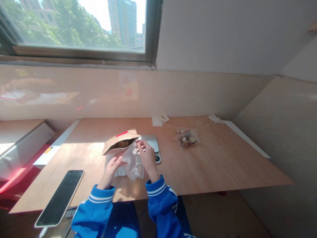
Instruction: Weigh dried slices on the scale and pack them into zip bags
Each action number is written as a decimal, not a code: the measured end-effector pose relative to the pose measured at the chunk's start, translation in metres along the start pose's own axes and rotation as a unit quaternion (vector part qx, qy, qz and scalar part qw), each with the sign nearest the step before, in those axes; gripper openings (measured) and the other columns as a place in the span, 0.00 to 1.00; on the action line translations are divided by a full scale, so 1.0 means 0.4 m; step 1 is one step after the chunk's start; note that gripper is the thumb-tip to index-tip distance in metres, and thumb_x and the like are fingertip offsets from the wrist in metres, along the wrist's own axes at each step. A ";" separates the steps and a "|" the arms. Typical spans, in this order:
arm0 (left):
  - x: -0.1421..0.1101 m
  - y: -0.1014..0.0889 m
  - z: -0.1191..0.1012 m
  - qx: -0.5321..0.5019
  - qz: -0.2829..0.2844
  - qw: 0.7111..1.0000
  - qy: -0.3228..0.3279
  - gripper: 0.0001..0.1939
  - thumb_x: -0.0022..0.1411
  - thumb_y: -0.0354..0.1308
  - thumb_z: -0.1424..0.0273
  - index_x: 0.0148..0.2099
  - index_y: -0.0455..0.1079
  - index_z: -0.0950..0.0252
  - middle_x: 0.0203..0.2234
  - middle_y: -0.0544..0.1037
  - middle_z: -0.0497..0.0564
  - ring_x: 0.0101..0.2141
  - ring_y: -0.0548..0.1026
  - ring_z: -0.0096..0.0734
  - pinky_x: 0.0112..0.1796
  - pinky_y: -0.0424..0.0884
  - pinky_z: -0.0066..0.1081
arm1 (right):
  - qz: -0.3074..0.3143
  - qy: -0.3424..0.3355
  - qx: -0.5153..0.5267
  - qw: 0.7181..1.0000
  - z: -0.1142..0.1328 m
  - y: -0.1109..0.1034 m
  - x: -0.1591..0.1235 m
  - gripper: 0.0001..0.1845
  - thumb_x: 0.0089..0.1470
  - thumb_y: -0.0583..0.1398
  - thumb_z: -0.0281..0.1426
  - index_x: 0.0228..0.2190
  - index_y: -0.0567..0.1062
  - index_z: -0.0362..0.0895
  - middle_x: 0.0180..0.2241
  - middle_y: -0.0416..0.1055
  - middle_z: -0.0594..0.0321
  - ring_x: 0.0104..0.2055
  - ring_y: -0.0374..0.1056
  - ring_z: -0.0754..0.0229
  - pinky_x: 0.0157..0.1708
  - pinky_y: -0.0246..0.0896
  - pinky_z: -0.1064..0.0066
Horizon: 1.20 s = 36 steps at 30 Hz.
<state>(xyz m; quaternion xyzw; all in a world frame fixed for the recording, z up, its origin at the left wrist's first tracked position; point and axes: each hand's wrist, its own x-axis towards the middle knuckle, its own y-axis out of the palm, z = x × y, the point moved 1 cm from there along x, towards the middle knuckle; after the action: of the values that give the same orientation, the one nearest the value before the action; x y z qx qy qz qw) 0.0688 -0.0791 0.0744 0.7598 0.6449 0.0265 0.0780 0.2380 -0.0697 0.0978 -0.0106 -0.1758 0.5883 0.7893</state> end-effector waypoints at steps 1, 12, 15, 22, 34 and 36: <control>0.000 0.004 -0.013 0.025 -0.019 0.999 0.012 0.22 0.52 0.62 0.57 0.44 0.73 0.67 0.42 0.78 0.57 0.45 0.74 0.43 0.44 0.72 0.37 | 0.001 -0.005 -0.010 1.000 0.005 0.001 -0.002 0.12 0.57 0.54 0.37 0.37 0.74 0.45 0.32 0.75 0.61 0.31 0.70 0.61 0.29 0.62 0.73; 0.006 -0.007 -0.018 0.130 -0.079 0.987 0.046 0.14 0.53 0.56 0.61 0.36 0.72 0.66 0.32 0.78 0.53 0.25 0.72 0.30 0.24 0.68 0.30 | 0.046 0.047 0.017 0.998 -0.047 -0.022 -0.022 0.11 0.56 0.54 0.38 0.32 0.72 0.45 0.23 0.68 0.67 0.21 0.60 0.66 0.21 0.53 0.75; 0.004 -0.011 -0.016 0.152 -0.084 0.983 0.057 0.13 0.53 0.57 0.60 0.34 0.71 0.65 0.30 0.78 0.53 0.32 0.75 0.35 0.28 0.71 0.31 | 0.040 0.051 0.028 0.997 -0.053 -0.031 -0.027 0.12 0.57 0.54 0.39 0.34 0.72 0.45 0.22 0.65 0.69 0.18 0.57 0.68 0.18 0.50 0.77; 0.014 -0.025 -0.013 0.150 -0.086 0.985 0.005 0.25 0.55 0.54 0.49 0.42 0.72 0.66 0.39 0.79 0.57 0.41 0.76 0.42 0.40 0.74 0.37 | -0.016 0.073 0.039 0.996 -0.045 -0.012 -0.040 0.17 0.59 0.51 0.45 0.38 0.70 0.45 0.24 0.67 0.68 0.14 0.58 0.68 0.15 0.53 0.75; 0.025 -0.041 -0.015 0.137 -0.172 0.975 0.017 0.16 0.60 0.50 0.60 0.48 0.54 0.59 0.37 0.71 0.52 0.24 0.73 0.30 0.21 0.72 0.32 | 0.065 0.115 0.114 0.985 -0.017 0.070 -0.100 0.26 0.53 0.58 0.45 0.49 0.61 0.45 0.39 0.70 0.59 0.28 0.70 0.63 0.19 0.63 0.75; 0.031 -0.048 -0.023 0.191 -0.189 0.963 0.025 0.16 0.64 0.45 0.59 0.51 0.52 0.58 0.37 0.71 0.53 0.25 0.73 0.32 0.23 0.72 0.33 | 0.155 0.132 0.142 0.969 -0.012 0.063 -0.111 0.27 0.52 0.60 0.44 0.48 0.61 0.44 0.38 0.72 0.59 0.28 0.71 0.63 0.22 0.66 0.74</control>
<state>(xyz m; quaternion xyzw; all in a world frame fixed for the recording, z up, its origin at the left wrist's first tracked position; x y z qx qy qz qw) 0.0510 -0.0631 0.0800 0.6241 0.7715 -0.0937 -0.0810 0.2051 -0.1025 0.0757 -0.0035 0.0191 0.7158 0.6981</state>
